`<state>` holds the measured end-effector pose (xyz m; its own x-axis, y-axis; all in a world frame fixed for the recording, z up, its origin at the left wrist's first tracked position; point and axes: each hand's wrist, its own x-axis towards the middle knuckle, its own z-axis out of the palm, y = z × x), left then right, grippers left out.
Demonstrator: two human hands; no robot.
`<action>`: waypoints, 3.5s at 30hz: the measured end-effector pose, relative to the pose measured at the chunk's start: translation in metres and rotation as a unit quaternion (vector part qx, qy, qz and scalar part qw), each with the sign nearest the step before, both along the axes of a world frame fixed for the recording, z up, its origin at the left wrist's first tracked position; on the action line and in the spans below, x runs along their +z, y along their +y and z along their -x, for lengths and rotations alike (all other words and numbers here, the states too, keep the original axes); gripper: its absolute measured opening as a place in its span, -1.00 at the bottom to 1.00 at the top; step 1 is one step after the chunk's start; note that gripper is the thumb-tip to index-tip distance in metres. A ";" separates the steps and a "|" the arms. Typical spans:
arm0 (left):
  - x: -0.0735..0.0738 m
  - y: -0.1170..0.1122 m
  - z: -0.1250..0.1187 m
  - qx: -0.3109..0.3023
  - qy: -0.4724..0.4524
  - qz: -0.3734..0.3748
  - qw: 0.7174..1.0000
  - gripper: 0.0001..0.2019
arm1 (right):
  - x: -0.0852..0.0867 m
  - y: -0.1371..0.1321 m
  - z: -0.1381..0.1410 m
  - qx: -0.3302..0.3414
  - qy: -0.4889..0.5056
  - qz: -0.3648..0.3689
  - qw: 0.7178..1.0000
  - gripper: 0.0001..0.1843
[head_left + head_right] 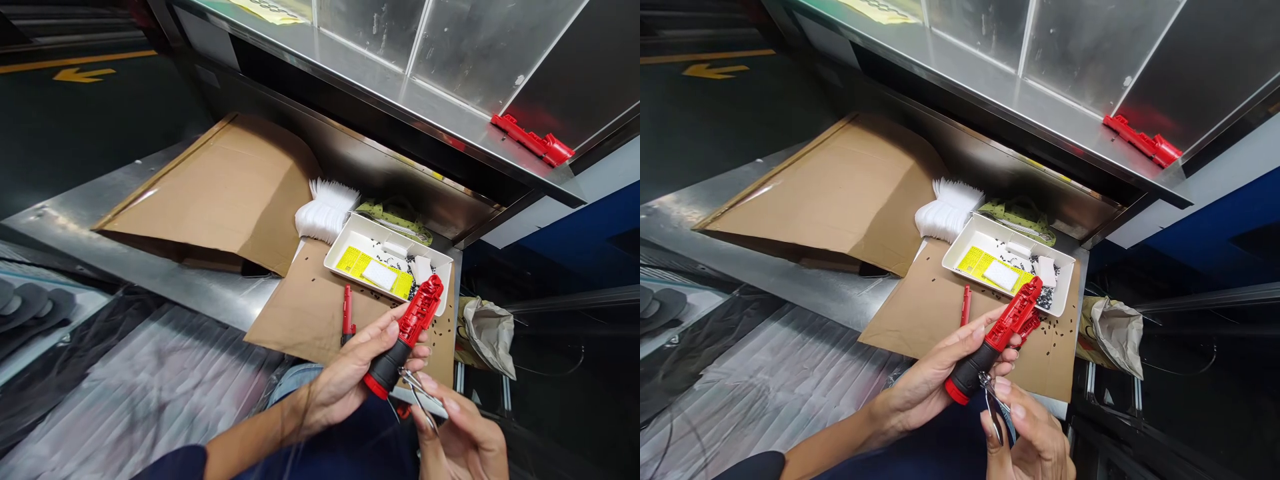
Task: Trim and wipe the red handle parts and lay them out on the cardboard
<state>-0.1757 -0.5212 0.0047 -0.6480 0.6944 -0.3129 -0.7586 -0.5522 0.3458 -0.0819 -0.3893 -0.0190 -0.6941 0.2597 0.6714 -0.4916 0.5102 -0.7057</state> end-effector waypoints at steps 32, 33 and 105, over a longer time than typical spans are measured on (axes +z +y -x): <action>0.002 0.005 -0.001 -0.003 -0.008 -0.002 1.000 -0.53 | 0.001 -0.006 0.004 -0.004 0.005 -0.004 1.000 -0.62; 0.002 0.005 -0.001 0.000 -0.007 -0.003 1.000 -0.53 | 0.001 -0.006 0.004 -0.005 0.007 -0.005 1.000 -0.64; -0.050 -0.021 0.031 0.103 -0.056 0.017 0.993 -0.69 | -0.085 0.091 0.190 -0.072 -0.401 -0.120 0.905 -0.62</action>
<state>-0.2067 -0.5418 -0.0452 -0.7357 0.5381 -0.4113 -0.6648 -0.6900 0.2863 -0.2718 -0.2986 -0.1042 -0.9537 0.3004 0.0154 0.2144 0.7148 -0.6657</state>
